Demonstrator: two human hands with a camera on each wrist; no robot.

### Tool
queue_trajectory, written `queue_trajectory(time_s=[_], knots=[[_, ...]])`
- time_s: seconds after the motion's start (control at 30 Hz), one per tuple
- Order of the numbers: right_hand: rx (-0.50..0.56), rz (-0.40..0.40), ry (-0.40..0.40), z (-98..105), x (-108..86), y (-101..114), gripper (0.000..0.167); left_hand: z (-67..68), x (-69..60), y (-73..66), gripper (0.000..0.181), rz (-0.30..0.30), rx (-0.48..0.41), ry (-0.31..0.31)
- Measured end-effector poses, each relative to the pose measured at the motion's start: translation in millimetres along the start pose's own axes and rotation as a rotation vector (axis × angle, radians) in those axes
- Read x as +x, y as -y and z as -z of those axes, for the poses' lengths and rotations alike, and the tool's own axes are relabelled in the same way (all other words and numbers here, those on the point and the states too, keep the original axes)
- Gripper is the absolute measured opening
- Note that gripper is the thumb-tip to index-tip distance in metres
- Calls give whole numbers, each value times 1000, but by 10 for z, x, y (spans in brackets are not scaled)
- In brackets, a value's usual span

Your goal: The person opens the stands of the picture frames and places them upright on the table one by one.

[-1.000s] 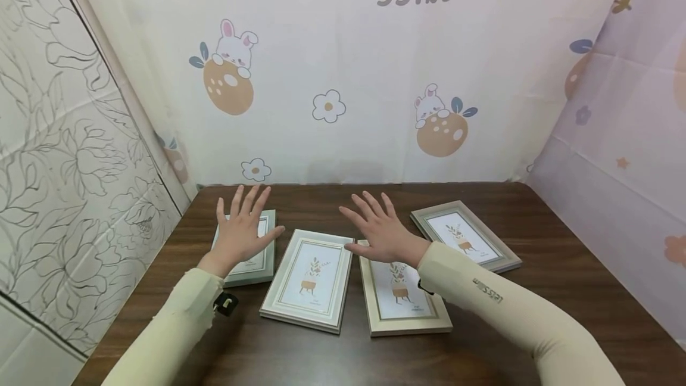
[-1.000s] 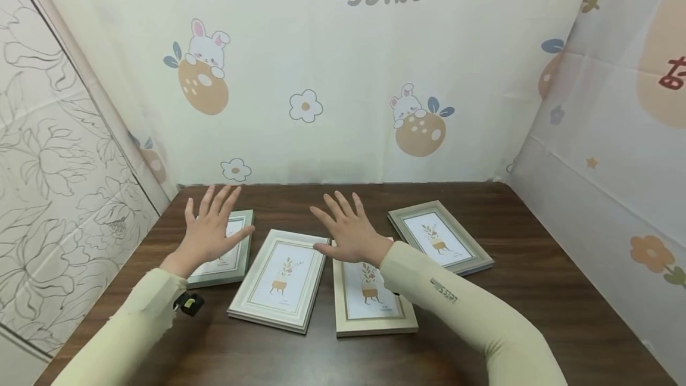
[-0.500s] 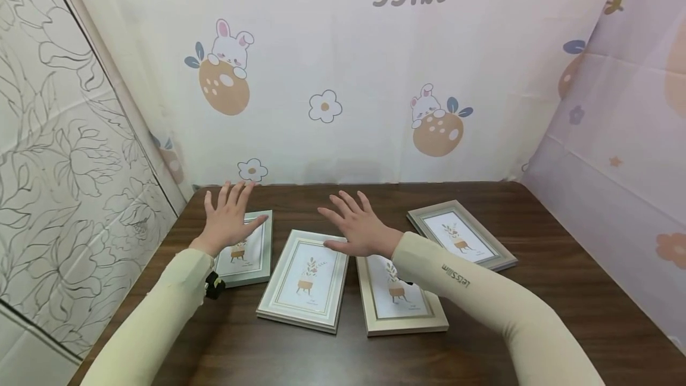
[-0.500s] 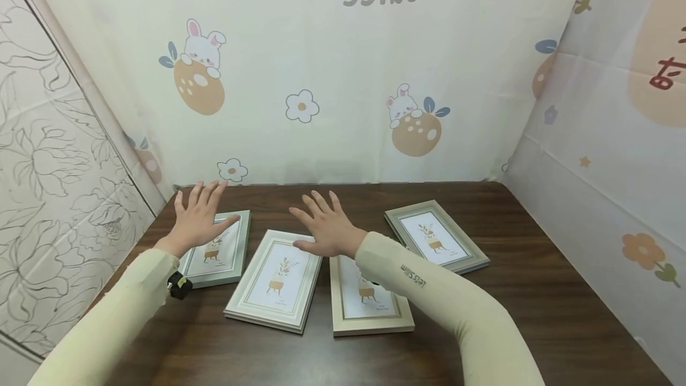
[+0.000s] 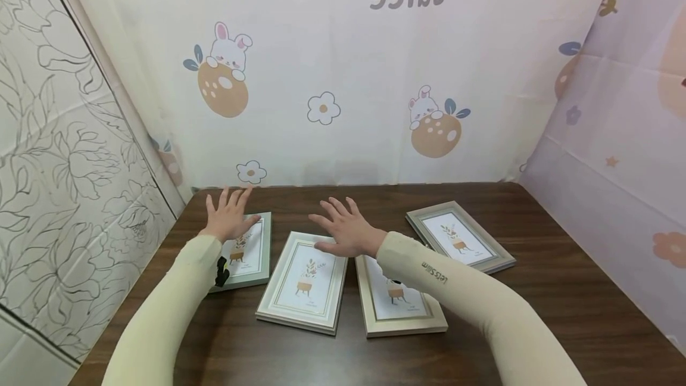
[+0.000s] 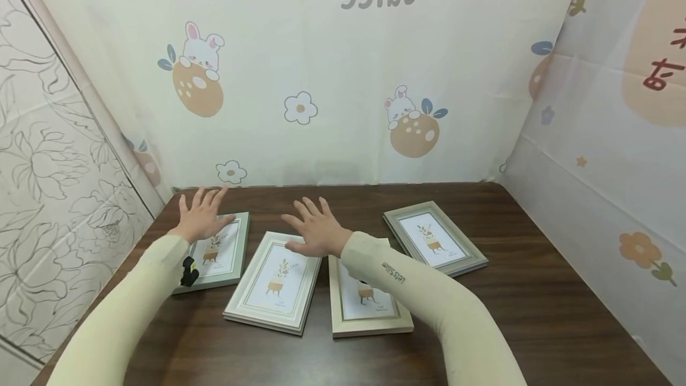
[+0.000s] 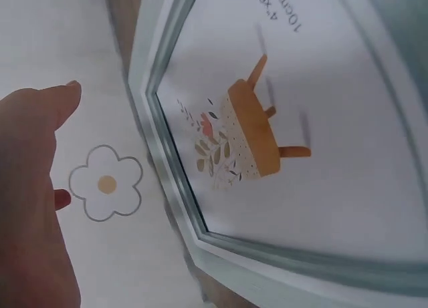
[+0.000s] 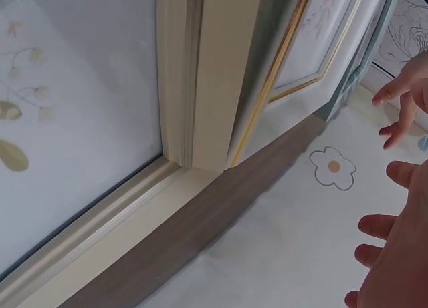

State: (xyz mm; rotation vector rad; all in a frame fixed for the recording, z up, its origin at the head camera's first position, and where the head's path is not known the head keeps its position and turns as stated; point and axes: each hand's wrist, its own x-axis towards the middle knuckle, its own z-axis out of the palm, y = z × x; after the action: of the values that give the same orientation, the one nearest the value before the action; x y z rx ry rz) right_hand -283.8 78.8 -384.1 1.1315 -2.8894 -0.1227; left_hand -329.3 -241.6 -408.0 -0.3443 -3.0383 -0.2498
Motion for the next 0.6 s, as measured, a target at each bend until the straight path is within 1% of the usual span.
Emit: queue_trajectory(time_s=[0.07, 0.17, 0.33, 0.47, 0.6], knots=[[-6, -2, 10, -30, 28, 8, 69, -17, 46, 12, 78, 14, 17, 31], [-17, -7, 18, -64, 62, 17, 69, -41, 97, 27, 77, 34, 17, 77], [-16, -18, 35, -89, 94, 21, 68, -87, 133, 71, 76, 59, -19, 139], [-10, -22, 40, -95, 117, 22, 67, -163, 138, 154, 72, 62, -16, 164], [-8, -23, 50, -99, 131, 31, 68, -257, 119, 228, 62, 66, -6, 163]])
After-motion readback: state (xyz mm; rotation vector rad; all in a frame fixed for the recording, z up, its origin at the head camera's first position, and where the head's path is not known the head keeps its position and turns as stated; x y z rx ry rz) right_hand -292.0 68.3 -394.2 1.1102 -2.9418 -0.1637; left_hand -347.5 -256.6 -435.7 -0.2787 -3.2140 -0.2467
